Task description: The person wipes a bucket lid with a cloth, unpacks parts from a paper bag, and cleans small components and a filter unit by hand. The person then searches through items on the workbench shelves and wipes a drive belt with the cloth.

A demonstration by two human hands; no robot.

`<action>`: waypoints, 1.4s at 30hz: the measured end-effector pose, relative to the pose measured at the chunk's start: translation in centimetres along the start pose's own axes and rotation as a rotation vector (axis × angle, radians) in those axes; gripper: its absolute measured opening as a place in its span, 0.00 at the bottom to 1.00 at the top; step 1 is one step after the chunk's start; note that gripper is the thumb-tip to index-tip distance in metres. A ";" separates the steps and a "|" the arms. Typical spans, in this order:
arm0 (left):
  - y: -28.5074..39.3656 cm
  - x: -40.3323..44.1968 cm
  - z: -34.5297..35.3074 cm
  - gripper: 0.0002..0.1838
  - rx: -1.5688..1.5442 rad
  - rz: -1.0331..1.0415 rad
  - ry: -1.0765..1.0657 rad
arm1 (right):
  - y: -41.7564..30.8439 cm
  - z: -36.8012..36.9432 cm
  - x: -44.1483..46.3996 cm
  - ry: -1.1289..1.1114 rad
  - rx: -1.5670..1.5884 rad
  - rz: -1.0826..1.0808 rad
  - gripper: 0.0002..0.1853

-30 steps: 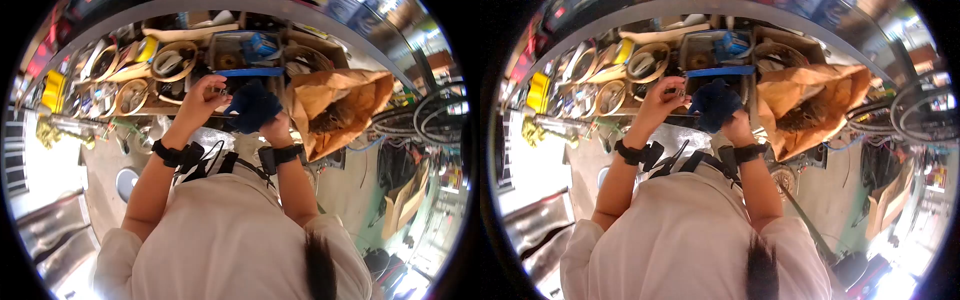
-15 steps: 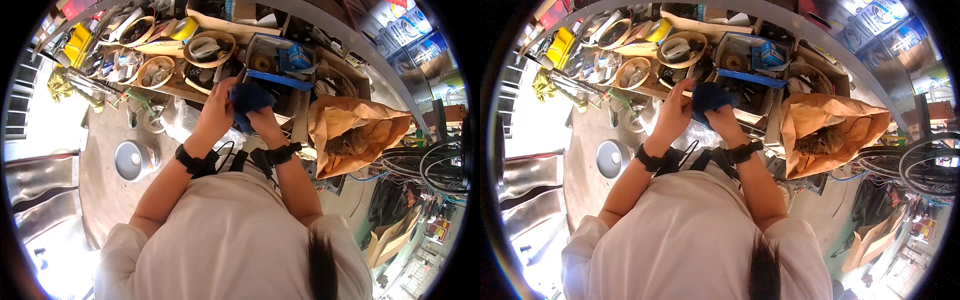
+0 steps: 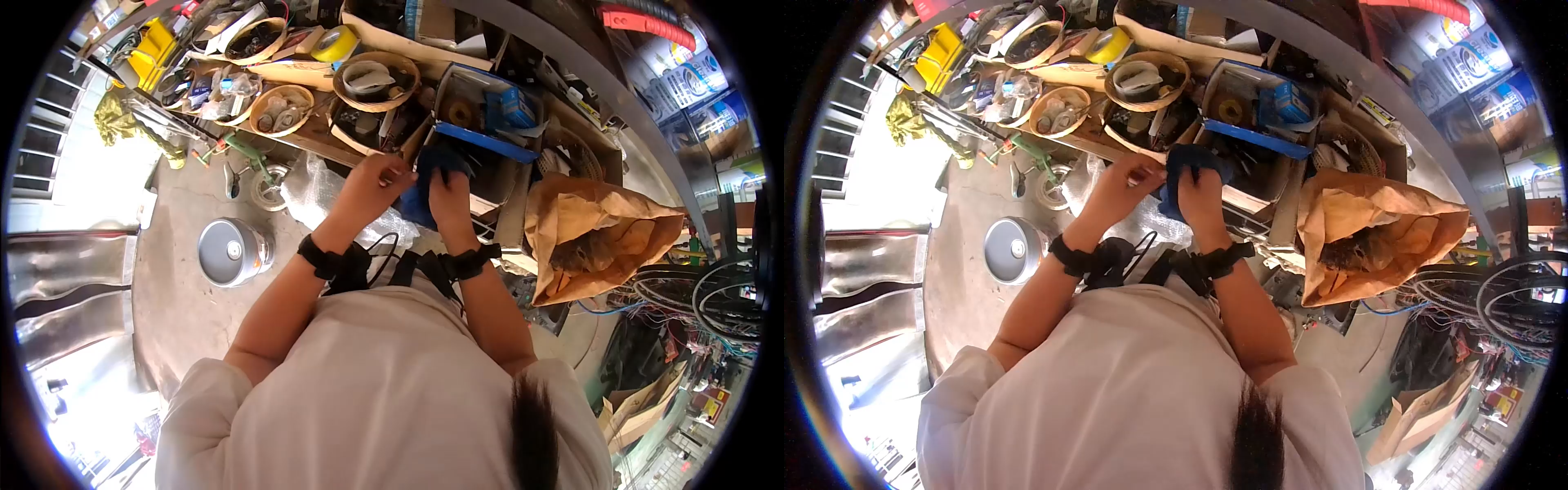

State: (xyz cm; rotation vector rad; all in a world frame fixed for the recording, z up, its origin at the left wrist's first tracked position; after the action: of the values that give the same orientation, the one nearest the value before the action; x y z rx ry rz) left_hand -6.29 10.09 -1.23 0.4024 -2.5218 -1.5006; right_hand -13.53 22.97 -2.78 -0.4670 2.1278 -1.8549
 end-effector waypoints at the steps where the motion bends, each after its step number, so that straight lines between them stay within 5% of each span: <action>1: -0.4 -0.1 0.5 0.12 -0.020 -0.054 -0.066 | 0.0 0.5 0.0 -0.013 -0.007 0.010 0.11; 6: -0.6 0.1 -2.4 0.14 -0.029 0.000 0.056 | 0.2 2.9 0.6 -0.087 0.219 -0.022 0.09; 13: -4.8 2.2 -4.6 0.13 -0.131 -0.117 -0.181 | 0.9 6.3 1.2 -0.103 0.445 0.148 0.14; 25: -4.0 6.5 -11.0 0.08 -0.229 0.093 -0.046 | -0.6 9.8 4.4 -0.135 0.455 0.038 0.19; 30: -8.8 8.6 -13.2 0.09 -0.379 -0.041 -0.020 | 1.8 7.3 5.1 0.116 0.637 0.112 0.21; 33: -14.5 9.6 -15.9 0.09 -0.439 -0.190 -0.007 | -2.3 5.5 4.8 -0.070 1.108 0.083 0.23; 35: -19.9 9.7 -17.5 0.08 -0.462 -0.296 0.009 | -4.4 1.7 3.3 -0.172 1.185 -0.168 0.24; 38: -25.4 8.4 -18.9 0.12 -0.562 -0.475 0.084 | -5.7 -1.5 2.9 -0.083 1.117 -0.397 0.24; 42: -25.5 9.2 -15.9 0.09 -0.587 -0.486 -0.043 | -4.0 -2.6 3.1 0.259 0.873 -0.397 0.25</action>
State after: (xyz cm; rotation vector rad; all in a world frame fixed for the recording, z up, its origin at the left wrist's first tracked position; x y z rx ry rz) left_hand -6.90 -17.70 -15.98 0.9208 -1.9429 -2.3329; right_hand -17.21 23.56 1.58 -0.4597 1.1639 -2.9318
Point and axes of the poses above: each hand's wrist, its own x-axis towards the middle knuckle, its own z-axis out of the palm, y = z × x, the point moved 9 cm from there along x, towards the middle knuckle, and after that the axes turned 6 degrees about x, right-handed, at the moved point
